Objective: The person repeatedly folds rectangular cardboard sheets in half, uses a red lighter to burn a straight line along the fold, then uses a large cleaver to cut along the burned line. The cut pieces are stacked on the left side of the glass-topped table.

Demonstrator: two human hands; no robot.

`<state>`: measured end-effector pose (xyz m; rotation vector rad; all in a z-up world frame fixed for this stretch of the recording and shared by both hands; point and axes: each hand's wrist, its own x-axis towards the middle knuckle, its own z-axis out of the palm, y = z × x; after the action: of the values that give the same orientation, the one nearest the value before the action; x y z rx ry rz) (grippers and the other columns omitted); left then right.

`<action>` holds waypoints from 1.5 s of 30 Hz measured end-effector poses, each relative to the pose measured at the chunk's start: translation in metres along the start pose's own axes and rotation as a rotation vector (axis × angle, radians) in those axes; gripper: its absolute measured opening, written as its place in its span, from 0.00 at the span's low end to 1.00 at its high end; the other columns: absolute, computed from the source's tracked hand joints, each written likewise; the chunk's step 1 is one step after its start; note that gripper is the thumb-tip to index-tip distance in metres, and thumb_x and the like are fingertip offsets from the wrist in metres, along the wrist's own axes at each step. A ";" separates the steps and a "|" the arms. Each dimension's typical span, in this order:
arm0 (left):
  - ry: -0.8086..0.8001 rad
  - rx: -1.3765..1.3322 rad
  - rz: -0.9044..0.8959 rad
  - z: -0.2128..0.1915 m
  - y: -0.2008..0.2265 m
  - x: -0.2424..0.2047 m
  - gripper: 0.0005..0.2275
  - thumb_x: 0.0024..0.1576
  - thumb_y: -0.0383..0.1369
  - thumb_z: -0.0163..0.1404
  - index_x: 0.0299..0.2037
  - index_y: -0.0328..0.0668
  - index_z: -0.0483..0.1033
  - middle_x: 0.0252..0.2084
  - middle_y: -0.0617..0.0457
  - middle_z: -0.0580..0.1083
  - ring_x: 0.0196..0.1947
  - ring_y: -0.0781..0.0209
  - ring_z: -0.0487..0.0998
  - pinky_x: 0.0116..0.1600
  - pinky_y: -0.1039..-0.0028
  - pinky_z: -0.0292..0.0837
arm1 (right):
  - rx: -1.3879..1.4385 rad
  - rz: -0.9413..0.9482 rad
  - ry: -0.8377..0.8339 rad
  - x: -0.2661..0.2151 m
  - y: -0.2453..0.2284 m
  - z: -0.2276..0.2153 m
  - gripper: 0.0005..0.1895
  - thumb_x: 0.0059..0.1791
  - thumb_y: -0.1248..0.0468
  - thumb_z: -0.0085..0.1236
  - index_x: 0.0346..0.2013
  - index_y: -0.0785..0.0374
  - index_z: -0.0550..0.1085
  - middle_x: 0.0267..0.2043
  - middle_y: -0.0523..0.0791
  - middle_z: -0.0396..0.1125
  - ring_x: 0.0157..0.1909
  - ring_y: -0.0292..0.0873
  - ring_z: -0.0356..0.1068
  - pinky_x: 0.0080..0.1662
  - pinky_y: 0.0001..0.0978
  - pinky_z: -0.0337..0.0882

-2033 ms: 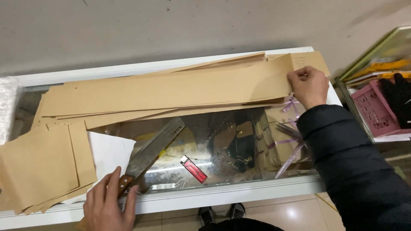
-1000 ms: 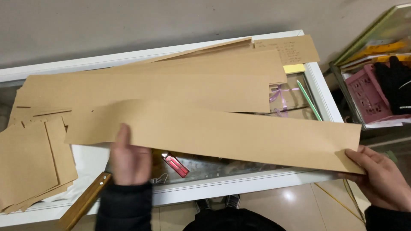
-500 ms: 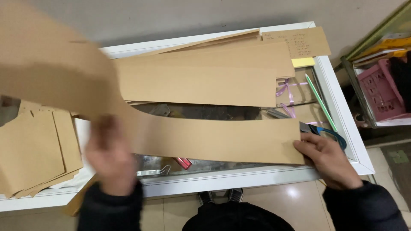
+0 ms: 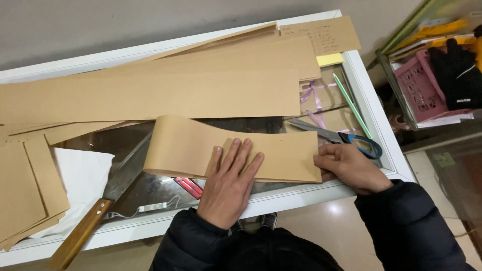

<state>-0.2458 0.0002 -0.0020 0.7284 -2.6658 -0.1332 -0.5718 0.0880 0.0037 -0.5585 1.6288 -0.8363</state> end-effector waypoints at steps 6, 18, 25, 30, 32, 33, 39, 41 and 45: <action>-0.021 0.002 -0.044 0.010 0.009 -0.005 0.26 0.75 0.47 0.44 0.81 0.47 0.65 0.86 0.44 0.61 0.87 0.42 0.55 0.84 0.40 0.47 | -0.111 0.002 0.050 -0.017 -0.022 0.014 0.14 0.61 0.66 0.58 0.45 0.77 0.84 0.41 0.56 0.82 0.40 0.51 0.83 0.48 0.41 0.87; -0.023 -0.026 -0.071 0.012 0.013 -0.004 0.26 0.77 0.48 0.39 0.82 0.49 0.65 0.87 0.45 0.60 0.87 0.43 0.55 0.85 0.40 0.46 | -0.239 -0.070 0.250 -0.007 -0.012 0.020 0.12 0.56 0.61 0.72 0.38 0.70 0.82 0.25 0.49 0.78 0.29 0.44 0.79 0.37 0.36 0.84; -0.005 -0.080 -0.050 0.009 0.013 -0.002 0.24 0.77 0.45 0.40 0.80 0.47 0.69 0.85 0.45 0.63 0.86 0.44 0.58 0.84 0.39 0.48 | -0.112 0.015 0.160 -0.003 -0.012 0.012 0.11 0.58 0.65 0.68 0.36 0.71 0.78 0.33 0.53 0.81 0.41 0.49 0.86 0.50 0.40 0.89; -0.005 -0.100 -0.040 0.010 0.013 -0.002 0.23 0.77 0.44 0.42 0.79 0.47 0.70 0.85 0.46 0.64 0.86 0.43 0.59 0.84 0.39 0.48 | -0.104 0.051 0.112 -0.007 -0.020 0.012 0.09 0.59 0.66 0.65 0.39 0.71 0.78 0.39 0.55 0.84 0.45 0.51 0.87 0.53 0.40 0.88; -0.013 -0.112 -0.042 0.010 0.013 -0.002 0.23 0.77 0.44 0.42 0.80 0.47 0.69 0.85 0.45 0.64 0.86 0.43 0.59 0.84 0.39 0.49 | -0.124 0.067 0.103 -0.005 -0.017 0.010 0.09 0.60 0.65 0.64 0.40 0.70 0.78 0.39 0.56 0.84 0.45 0.51 0.87 0.52 0.37 0.86; -0.007 -0.106 -0.040 0.010 0.013 -0.002 0.23 0.77 0.43 0.42 0.79 0.47 0.70 0.85 0.45 0.64 0.86 0.43 0.59 0.84 0.39 0.50 | -0.092 0.047 0.089 -0.003 -0.014 0.008 0.09 0.59 0.66 0.64 0.40 0.70 0.78 0.39 0.56 0.83 0.45 0.51 0.86 0.53 0.39 0.87; 0.000 -0.117 -0.047 0.011 0.012 -0.002 0.22 0.77 0.42 0.43 0.79 0.47 0.71 0.84 0.46 0.65 0.85 0.43 0.60 0.83 0.38 0.50 | -0.083 0.041 0.070 -0.006 -0.017 0.009 0.10 0.60 0.67 0.64 0.37 0.70 0.76 0.38 0.54 0.82 0.44 0.51 0.87 0.53 0.37 0.87; 0.009 -0.118 -0.049 0.012 0.012 -0.002 0.22 0.76 0.42 0.43 0.78 0.47 0.71 0.84 0.46 0.65 0.85 0.43 0.61 0.83 0.38 0.51 | -0.093 0.058 0.076 -0.005 -0.017 0.008 0.10 0.60 0.67 0.64 0.38 0.70 0.76 0.38 0.54 0.82 0.45 0.52 0.87 0.53 0.35 0.86; -0.002 -0.130 -0.049 0.012 0.012 -0.002 0.22 0.77 0.41 0.43 0.79 0.47 0.71 0.84 0.46 0.64 0.86 0.43 0.59 0.84 0.38 0.50 | -0.074 0.027 0.056 -0.002 -0.012 0.005 0.09 0.60 0.67 0.64 0.38 0.70 0.76 0.37 0.53 0.80 0.44 0.51 0.86 0.53 0.37 0.86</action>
<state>-0.2539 0.0112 -0.0118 0.7518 -2.6128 -0.3177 -0.5670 0.0809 0.0139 -0.5676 1.7206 -0.7807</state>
